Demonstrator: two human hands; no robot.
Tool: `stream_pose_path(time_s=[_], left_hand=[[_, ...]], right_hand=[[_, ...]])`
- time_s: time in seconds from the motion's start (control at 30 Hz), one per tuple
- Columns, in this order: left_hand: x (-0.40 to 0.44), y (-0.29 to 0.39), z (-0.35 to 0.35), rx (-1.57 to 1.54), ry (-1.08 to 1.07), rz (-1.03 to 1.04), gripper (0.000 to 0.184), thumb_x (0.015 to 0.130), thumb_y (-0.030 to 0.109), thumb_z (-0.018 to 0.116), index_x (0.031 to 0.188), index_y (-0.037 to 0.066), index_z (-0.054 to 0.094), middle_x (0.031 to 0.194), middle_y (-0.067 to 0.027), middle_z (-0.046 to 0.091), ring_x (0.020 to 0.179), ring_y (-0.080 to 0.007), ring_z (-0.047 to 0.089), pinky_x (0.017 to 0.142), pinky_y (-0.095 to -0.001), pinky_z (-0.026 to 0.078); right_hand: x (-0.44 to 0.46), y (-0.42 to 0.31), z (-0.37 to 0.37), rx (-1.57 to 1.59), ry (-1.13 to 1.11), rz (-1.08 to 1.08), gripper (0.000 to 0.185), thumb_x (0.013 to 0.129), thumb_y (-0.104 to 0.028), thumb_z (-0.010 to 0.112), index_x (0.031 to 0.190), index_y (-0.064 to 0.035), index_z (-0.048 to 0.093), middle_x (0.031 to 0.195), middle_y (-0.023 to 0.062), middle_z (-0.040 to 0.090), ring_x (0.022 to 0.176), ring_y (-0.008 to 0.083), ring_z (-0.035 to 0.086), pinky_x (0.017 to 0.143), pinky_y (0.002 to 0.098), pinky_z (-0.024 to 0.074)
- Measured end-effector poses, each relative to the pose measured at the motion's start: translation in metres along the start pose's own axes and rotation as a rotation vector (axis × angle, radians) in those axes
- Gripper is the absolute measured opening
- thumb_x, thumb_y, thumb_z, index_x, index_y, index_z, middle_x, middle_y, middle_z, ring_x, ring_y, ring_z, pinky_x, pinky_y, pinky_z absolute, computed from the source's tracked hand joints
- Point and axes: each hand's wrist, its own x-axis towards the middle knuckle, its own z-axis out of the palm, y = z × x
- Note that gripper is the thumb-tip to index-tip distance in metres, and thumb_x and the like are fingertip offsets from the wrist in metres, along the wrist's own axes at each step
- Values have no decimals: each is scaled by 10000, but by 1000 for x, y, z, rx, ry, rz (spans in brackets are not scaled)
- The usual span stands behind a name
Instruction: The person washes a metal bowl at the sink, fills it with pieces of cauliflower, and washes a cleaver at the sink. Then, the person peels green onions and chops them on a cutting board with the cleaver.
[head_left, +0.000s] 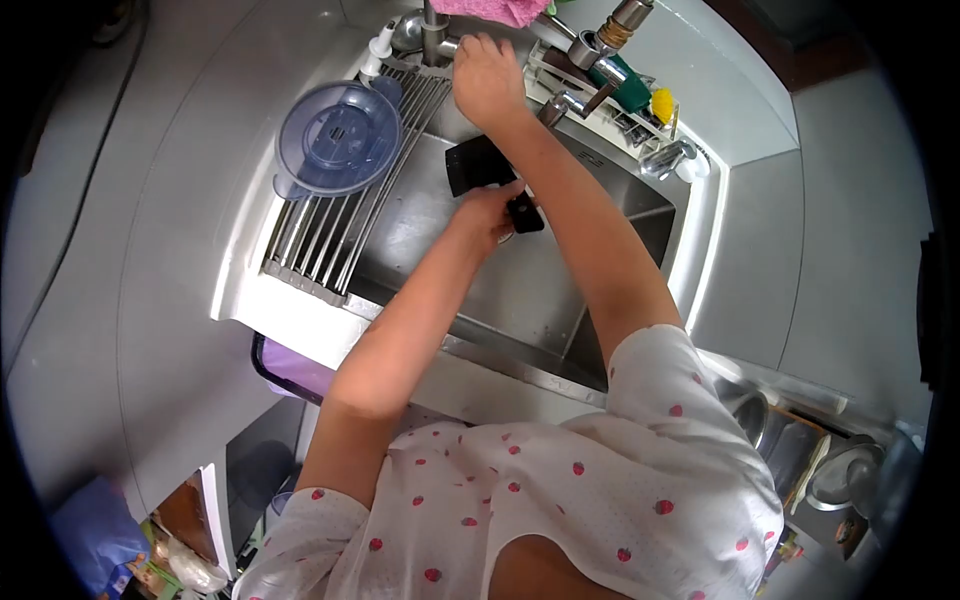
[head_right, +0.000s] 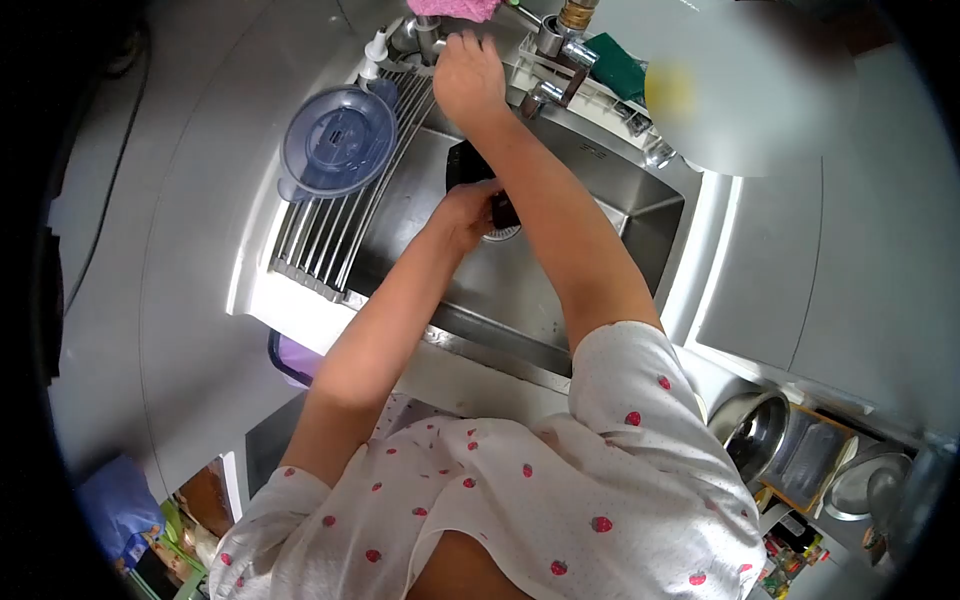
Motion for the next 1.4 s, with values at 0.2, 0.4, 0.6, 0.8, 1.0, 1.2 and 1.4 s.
stream_pose_path(time_s=[0.2,0.4,0.6,0.8,1.0,1.2,1.4], left_hand=[[34,-12,12,-132,-31,-18,148,846,209,635,879,74,585,797,-27,614,689,-129,589,604,-293,503],[62,-12,16,-321,-36,80,144,844,196,612,917,74,586,863,-64,602,740,-169,586,675,-338,510],[88,-6,20,-508,42,20,168,851,154,567,1003,84,584,988,-74,607,844,-193,596,693,-378,511],[130,-14,-6,-558,-49,146,218,900,175,510,1037,10,547,1025,-117,584,918,-223,597,721,-383,524],[119,-12,10,-840,-45,130,243,919,173,504,1077,-12,505,1052,-124,570,895,-239,611,739,-370,534],[79,-30,28,-751,22,39,173,948,171,421,940,44,539,802,-90,599,673,-199,610,646,-308,518],[13,-65,30,-585,22,-152,138,879,166,590,819,54,534,642,-57,537,589,-178,547,558,-294,474]], right_hand=[[-21,11,7,163,37,74,287,760,-136,595,1012,1,606,1111,91,572,1072,263,532,842,386,436],[-65,3,-43,1175,-194,511,197,831,-110,557,983,11,593,969,147,615,833,253,616,710,368,503],[-98,33,-17,1956,-301,1368,223,906,-166,524,984,40,565,847,133,610,738,217,622,586,292,506],[-110,57,16,2467,-609,1158,193,895,-138,555,970,40,555,823,115,598,666,183,593,540,228,499],[-104,35,-11,2054,-521,1211,258,846,-44,580,1071,68,517,911,136,607,790,195,617,667,256,537],[-114,35,-11,2105,-408,1183,378,819,20,536,1179,99,453,1030,188,597,968,265,610,823,307,523],[-111,31,7,2200,-428,1207,199,882,-118,545,979,55,522,877,131,587,752,196,576,645,291,482]])
